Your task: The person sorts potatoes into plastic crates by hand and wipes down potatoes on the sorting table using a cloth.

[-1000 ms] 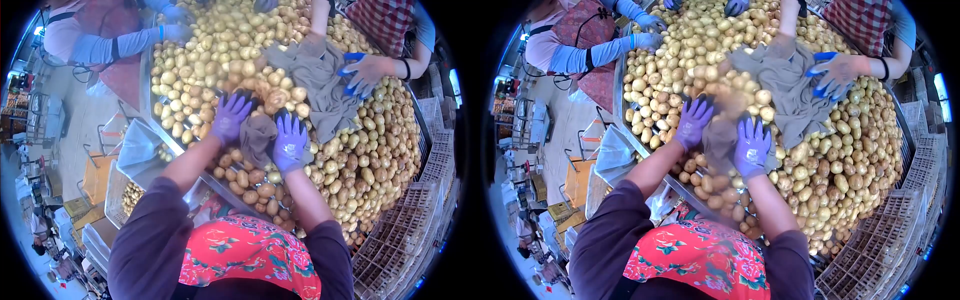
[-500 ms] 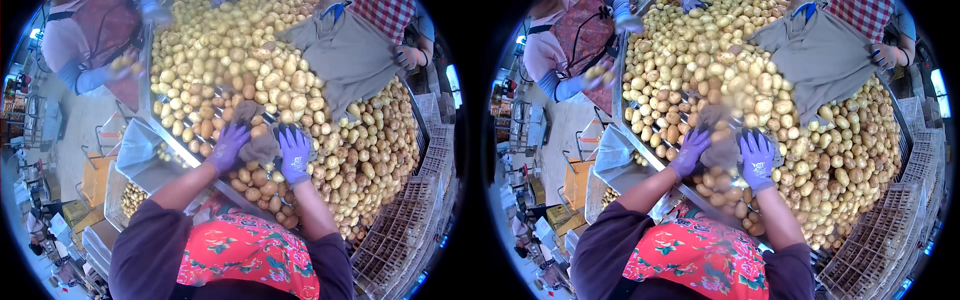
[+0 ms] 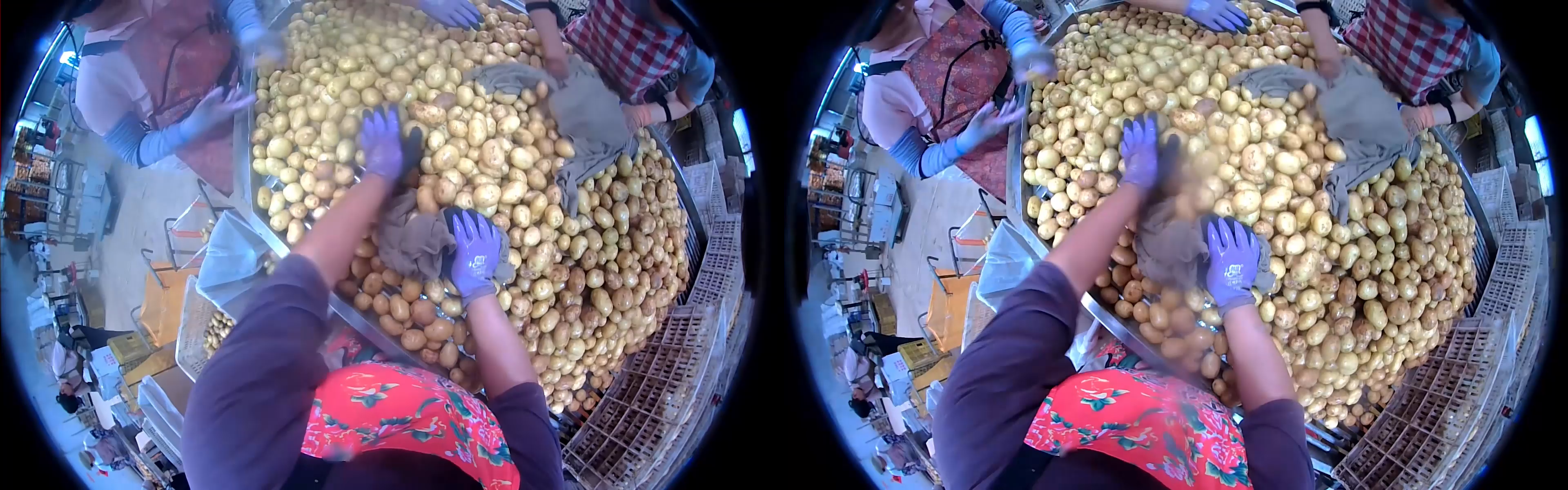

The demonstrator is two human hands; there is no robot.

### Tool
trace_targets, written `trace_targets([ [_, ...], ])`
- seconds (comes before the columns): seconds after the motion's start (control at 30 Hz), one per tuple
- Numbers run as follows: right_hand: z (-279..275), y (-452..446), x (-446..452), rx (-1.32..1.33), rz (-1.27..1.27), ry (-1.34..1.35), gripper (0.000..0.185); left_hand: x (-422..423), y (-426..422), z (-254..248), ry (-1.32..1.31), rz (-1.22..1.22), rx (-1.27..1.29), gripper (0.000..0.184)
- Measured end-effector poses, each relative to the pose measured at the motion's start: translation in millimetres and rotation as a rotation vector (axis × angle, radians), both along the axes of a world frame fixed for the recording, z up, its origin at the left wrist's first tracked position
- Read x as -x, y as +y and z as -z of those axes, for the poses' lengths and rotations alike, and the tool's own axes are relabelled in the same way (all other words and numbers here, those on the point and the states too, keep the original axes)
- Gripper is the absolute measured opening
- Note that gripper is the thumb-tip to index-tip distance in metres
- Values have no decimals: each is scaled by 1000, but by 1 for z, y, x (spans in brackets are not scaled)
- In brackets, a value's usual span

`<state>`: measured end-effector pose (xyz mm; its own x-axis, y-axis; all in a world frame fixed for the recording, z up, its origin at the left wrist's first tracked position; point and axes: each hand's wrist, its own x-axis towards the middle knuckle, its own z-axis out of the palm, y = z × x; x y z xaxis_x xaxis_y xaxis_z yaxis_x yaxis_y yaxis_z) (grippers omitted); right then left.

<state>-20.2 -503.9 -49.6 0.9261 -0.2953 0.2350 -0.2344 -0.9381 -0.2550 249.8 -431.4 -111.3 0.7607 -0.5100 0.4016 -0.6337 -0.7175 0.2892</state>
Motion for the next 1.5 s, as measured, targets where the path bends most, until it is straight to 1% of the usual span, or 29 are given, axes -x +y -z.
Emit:
trace_targets([
  [0.03, -2, 0, 0, 6, -5, 8, 51, 9, -16, -7, 48, -54, 18, 53],
  [0.13, -5, -2, -7, 8, -10, 21, 52, 21, -62, -31, 229, -93, 153, 57],
  [0.17, -5, -1, -9, 7, -17, 18, 52, 32, -73, -57, 429, -163, 280, 64],
  [0.23, 2, -1, -18, -18, -8, -12, 51, 38, -83, -62, 472, -50, 393, 74],
  [0.27, 11, -2, -22, -9, -9, -33, 51, 46, -85, -69, 465, 10, 381, 75],
  [0.33, -2, 1, -24, -22, -9, -55, 50, 61, -81, -73, 455, 156, 334, 77],
  [0.37, -7, 0, -26, -75, -23, -107, 49, 71, -76, -86, 545, 171, 264, 77],
  [0.43, 1, -3, -25, -88, -18, -76, 48, 75, -48, -93, 602, 399, 426, 72],
  [0.5, 7, -6, -25, -37, -25, -52, 48, 59, -28, -80, 705, 406, 336, 64],
  [0.57, 6, -7, -25, -14, -21, -48, 48, 36, 2, -91, 392, 224, -124, 52],
  [0.6, 3, -6, -25, -15, -17, -56, 48, 36, 18, -100, 169, 66, -206, 49],
  [0.63, 2, -5, -25, -16, -12, -66, 48, 27, 25, -89, 65, 37, -251, 47],
  [0.67, 3, -4, -26, -15, -9, -43, 49, 12, 29, -67, -38, 8, -294, 46],
  [0.7, 5, -5, -26, -11, -5, -20, 49, 3, 28, -63, -141, -21, -333, 44],
  [0.73, 6, -7, -28, -5, 3, 3, 49, -6, 24, -59, -112, -40, -407, 44],
  [0.8, 1, -6, -28, -54, 0, 3, 50, -10, 12, -72, -40, -75, -556, 45],
  [0.83, -1, -6, -28, -79, -3, 4, 50, -13, 7, -78, -22, -64, -593, 45],
  [0.9, 5, -6, -25, -36, -4, -9, 49, -19, 0, -86, 13, -43, -673, 46],
  [0.93, 6, -6, -25, -33, -7, -16, 49, -23, -3, -86, 0, -42, -717, 41],
  [1.03, 4, -6, -28, -40, 5, -24, 47, -27, -10, -89, 52, -72, -730, 36],
  [1.07, 4, -5, -29, -34, 11, -8, 47, -29, -10, -87, 54, -75, -666, 33],
  [1.13, 5, -6, -27, 3, 6, -8, 47, -28, -14, -82, 82, -92, -645, 33],
  [1.2, 7, -5, -27, -39, 19, -16, 48, -30, -15, -78, 99, -118, -608, 33],
  [1.3, 4, -4, -28, -74, 25, -25, 49, -33, -13, -65, 45, -132, -528, 34],
  [1.5, -3, -5, -28, -53, 6, -34, 50, -35, -11, -60, 11, -111, -521, 37],
])
